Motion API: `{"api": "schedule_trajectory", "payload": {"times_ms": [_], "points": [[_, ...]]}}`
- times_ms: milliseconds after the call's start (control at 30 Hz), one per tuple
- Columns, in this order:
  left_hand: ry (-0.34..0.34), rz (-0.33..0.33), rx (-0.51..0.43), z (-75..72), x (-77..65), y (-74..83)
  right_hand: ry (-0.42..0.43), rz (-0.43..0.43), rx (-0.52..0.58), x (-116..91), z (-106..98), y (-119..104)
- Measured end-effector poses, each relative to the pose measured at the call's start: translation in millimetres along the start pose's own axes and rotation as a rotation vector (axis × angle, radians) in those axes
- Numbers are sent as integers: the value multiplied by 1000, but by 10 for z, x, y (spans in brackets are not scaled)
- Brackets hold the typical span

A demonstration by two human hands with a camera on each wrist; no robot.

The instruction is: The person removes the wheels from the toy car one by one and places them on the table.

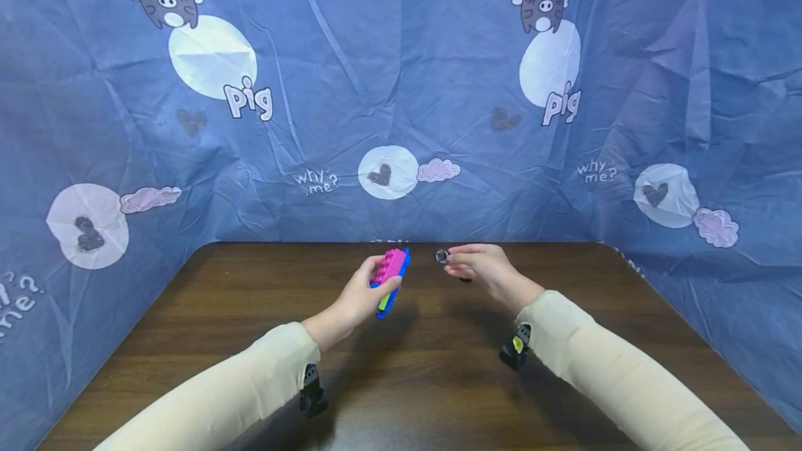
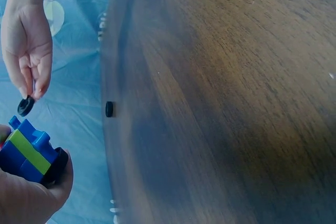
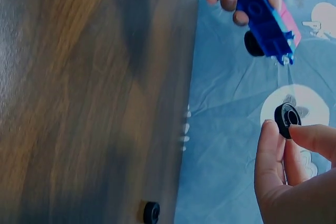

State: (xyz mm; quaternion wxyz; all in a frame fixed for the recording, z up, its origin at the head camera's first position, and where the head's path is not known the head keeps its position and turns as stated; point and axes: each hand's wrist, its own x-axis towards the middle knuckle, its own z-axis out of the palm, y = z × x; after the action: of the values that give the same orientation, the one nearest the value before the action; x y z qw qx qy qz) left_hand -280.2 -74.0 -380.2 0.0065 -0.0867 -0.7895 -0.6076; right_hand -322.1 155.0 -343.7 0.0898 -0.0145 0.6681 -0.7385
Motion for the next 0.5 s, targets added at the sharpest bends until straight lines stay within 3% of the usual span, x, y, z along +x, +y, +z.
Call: {"api": "schedule_trajectory", "payload": {"times_ms": [500], "points": [[5,-6,-7,-20,-7,-17,123,52,-26,160,-248,51]]}}
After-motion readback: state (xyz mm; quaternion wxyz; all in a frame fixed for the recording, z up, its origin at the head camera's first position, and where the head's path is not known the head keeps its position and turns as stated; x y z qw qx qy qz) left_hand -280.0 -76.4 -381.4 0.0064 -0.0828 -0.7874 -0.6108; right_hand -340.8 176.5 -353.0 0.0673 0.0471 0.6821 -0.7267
